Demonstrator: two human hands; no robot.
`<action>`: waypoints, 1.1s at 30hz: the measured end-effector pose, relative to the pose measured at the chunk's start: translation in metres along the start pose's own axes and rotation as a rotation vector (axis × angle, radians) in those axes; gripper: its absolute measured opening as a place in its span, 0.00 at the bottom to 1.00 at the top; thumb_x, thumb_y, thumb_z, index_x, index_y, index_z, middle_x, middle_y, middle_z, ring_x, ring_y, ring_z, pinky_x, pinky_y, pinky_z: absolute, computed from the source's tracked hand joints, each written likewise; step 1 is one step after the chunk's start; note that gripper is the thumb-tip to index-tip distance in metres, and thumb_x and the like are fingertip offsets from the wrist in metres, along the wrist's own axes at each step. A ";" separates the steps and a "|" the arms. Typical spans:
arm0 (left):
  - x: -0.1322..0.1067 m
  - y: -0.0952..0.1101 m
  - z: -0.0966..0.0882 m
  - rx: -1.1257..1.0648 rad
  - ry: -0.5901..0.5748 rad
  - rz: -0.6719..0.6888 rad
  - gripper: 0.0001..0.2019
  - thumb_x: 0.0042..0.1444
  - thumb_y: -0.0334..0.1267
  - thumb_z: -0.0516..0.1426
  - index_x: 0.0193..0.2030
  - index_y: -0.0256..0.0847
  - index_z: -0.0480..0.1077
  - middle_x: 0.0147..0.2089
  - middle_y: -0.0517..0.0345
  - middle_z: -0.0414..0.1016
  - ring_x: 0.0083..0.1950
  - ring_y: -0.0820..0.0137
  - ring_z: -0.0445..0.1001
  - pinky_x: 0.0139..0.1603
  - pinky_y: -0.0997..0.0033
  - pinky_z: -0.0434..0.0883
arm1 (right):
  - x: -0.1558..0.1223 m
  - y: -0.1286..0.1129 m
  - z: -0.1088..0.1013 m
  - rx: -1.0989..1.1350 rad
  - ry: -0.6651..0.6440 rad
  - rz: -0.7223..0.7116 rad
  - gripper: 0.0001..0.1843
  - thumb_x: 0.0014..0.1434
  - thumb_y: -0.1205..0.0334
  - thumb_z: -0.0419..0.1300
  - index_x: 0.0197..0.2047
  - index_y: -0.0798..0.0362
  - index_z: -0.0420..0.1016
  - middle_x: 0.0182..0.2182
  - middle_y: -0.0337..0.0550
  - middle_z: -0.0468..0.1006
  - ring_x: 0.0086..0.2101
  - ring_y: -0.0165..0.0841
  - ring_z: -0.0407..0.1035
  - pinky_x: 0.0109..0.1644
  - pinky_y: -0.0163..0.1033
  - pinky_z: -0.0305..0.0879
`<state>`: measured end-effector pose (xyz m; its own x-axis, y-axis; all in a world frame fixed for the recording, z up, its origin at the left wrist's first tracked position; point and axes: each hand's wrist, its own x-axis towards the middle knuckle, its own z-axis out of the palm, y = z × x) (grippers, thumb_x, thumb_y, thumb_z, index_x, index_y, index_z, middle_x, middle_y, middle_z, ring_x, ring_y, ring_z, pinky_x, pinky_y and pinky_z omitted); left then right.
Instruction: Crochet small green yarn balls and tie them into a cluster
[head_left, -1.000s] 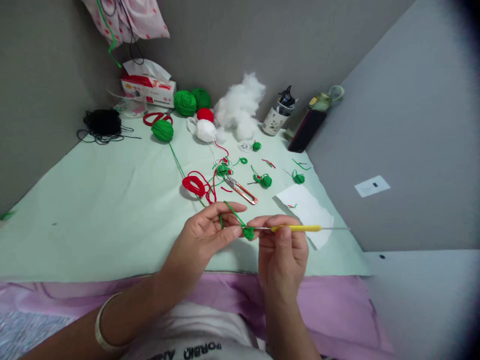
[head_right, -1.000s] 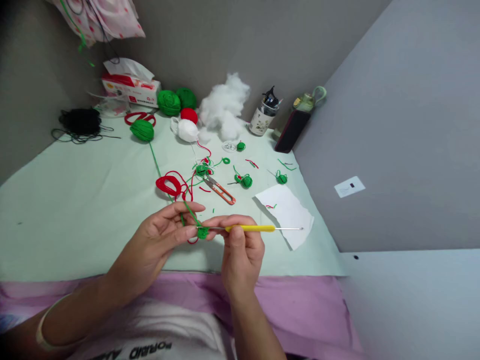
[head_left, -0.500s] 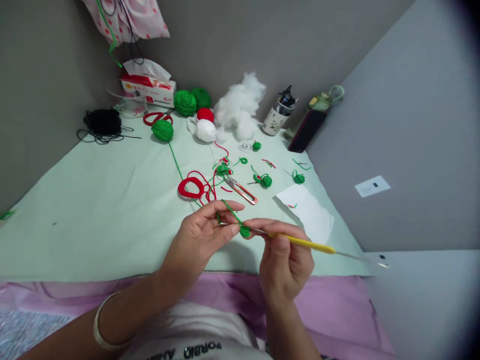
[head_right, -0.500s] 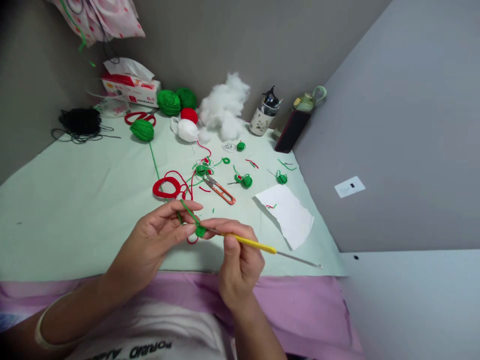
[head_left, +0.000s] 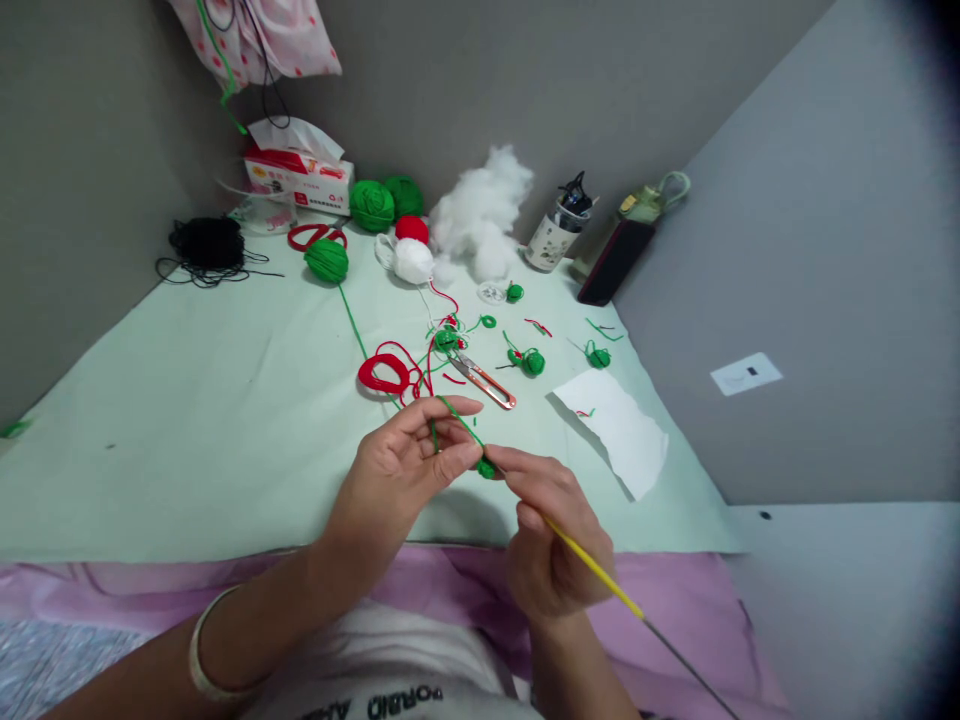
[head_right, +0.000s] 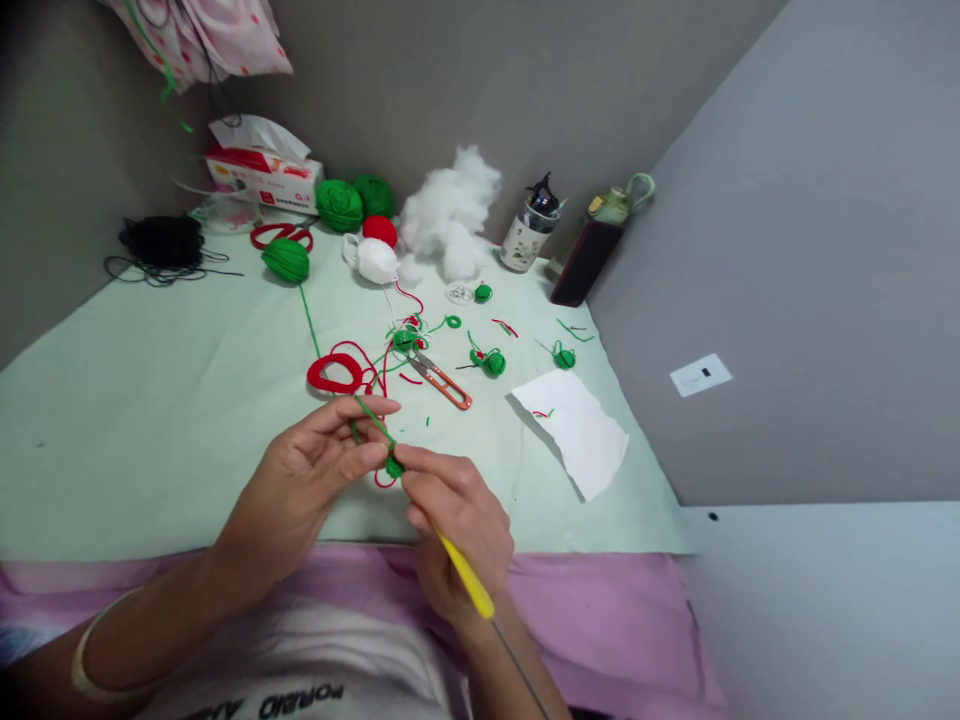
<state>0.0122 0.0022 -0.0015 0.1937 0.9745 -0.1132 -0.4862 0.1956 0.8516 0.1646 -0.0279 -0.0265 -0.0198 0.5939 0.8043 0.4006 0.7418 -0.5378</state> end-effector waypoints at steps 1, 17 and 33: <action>0.001 0.001 0.000 -0.013 -0.010 -0.021 0.13 0.52 0.35 0.70 0.46 0.46 0.80 0.33 0.64 0.73 0.37 0.77 0.72 0.38 0.81 0.70 | -0.001 0.001 0.001 -0.011 0.012 -0.021 0.13 0.70 0.70 0.55 0.53 0.53 0.78 0.47 0.50 0.84 0.45 0.37 0.80 0.42 0.43 0.79; -0.005 -0.003 0.005 -0.260 -0.159 -0.334 0.26 0.52 0.37 0.70 0.58 0.40 0.74 0.36 0.60 0.74 0.37 0.74 0.72 0.44 0.73 0.69 | 0.002 -0.002 0.007 -0.162 0.117 0.043 0.14 0.63 0.73 0.64 0.46 0.44 0.82 0.34 0.39 0.79 0.32 0.31 0.75 0.32 0.36 0.73; -0.004 -0.005 -0.005 0.028 -0.097 -0.098 0.18 0.57 0.36 0.66 0.55 0.47 0.78 0.36 0.61 0.71 0.40 0.72 0.69 0.47 0.73 0.68 | 0.008 -0.003 -0.001 0.421 0.189 0.447 0.10 0.69 0.65 0.57 0.43 0.50 0.82 0.34 0.42 0.80 0.29 0.30 0.75 0.32 0.38 0.74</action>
<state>0.0099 -0.0019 -0.0080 0.3209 0.9355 -0.1480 -0.4375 0.2850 0.8529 0.1640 -0.0261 -0.0181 0.2432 0.8373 0.4898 -0.0616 0.5172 -0.8536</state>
